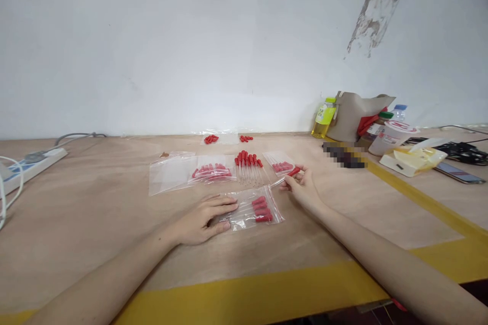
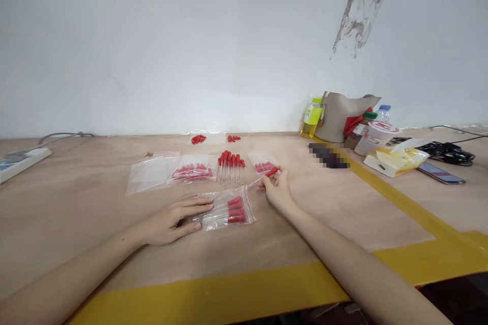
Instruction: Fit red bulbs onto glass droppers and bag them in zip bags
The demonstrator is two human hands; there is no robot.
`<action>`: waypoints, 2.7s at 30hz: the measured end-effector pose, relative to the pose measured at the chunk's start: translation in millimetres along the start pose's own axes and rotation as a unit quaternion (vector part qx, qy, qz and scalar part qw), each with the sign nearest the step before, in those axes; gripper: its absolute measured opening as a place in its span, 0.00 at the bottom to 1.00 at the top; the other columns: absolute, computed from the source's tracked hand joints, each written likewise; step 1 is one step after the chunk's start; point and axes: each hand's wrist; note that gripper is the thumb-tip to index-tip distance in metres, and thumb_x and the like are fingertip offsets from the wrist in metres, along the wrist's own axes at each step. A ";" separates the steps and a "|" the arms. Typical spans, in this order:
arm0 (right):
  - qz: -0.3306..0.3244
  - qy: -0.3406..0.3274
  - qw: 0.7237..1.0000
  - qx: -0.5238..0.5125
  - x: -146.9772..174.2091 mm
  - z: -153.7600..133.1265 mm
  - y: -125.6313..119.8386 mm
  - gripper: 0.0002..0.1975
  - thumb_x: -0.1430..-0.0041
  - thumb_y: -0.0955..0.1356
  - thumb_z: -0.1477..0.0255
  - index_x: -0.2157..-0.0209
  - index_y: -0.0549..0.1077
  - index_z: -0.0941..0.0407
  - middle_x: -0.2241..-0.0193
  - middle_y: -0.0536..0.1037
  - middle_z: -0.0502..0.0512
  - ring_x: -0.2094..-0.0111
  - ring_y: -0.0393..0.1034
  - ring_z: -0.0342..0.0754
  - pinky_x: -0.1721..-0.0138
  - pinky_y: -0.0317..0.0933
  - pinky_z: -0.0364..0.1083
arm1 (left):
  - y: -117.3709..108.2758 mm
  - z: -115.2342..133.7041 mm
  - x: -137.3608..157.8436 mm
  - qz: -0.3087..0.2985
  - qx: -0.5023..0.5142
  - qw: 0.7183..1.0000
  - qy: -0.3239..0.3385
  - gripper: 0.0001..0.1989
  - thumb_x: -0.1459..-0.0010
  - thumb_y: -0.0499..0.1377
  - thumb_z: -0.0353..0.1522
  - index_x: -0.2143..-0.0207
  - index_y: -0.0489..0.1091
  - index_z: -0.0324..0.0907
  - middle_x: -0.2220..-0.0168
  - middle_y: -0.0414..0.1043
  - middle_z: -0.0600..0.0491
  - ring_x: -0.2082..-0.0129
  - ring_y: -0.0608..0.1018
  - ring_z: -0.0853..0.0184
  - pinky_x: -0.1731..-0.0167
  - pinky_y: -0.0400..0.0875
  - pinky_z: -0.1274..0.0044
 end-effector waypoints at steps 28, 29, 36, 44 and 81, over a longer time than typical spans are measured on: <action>-0.270 0.047 0.960 0.064 10.2 -11.8 -7.5 0.17 0.58 0.71 0.63 0.72 0.62 0.56 0.77 0.69 0.45 0.79 0.63 0.37 0.74 0.59 0.40 | -1.1 5.5 1.8 0.004 0.012 0.999 -0.034 0.26 0.41 0.49 0.41 0.41 0.47 0.51 0.39 0.43 0.52 0.41 0.53 0.58 0.45 0.52 0.64; -0.280 0.037 0.956 0.078 9.7 -11.7 -7.7 0.17 0.59 0.71 0.63 0.72 0.63 0.56 0.78 0.69 0.45 0.79 0.62 0.37 0.75 0.58 0.40 | -1.0 5.4 1.8 0.005 0.014 0.999 -0.033 0.26 0.41 0.49 0.41 0.41 0.48 0.51 0.39 0.43 0.52 0.41 0.53 0.58 0.45 0.52 0.64; -0.319 0.040 0.940 0.118 7.4 -5.8 -2.0 0.17 0.60 0.71 0.63 0.69 0.67 0.57 0.78 0.71 0.46 0.82 0.59 0.36 0.82 0.53 0.38 | 0.0 4.3 1.0 0.012 0.012 0.999 -0.031 0.26 0.41 0.49 0.41 0.42 0.49 0.50 0.39 0.45 0.52 0.41 0.54 0.59 0.45 0.52 0.65; -0.227 -0.011 0.956 0.183 3.5 -2.5 0.1 0.14 0.58 0.70 0.63 0.73 0.68 0.58 0.80 0.71 0.49 0.80 0.63 0.39 0.79 0.56 0.40 | -0.7 5.4 0.7 0.010 0.011 0.999 -0.030 0.26 0.41 0.49 0.41 0.42 0.49 0.50 0.40 0.47 0.51 0.42 0.55 0.59 0.45 0.53 0.65; -0.079 0.139 0.982 -0.103 -22.2 -50.9 -17.4 0.03 0.48 0.64 0.76 0.72 0.70 0.59 0.77 0.75 0.51 0.78 0.69 0.40 0.76 0.64 0.38 | -13.9 -27.6 1.0 0.261 -0.074 0.954 -0.124 0.22 0.41 0.48 0.40 0.46 0.58 0.43 0.44 0.57 0.51 0.43 0.58 0.63 0.44 0.52 0.69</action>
Point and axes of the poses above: each hand's wrist, its own x-axis away from the middle knuckle, its own y-axis out of the palm, z = x × y
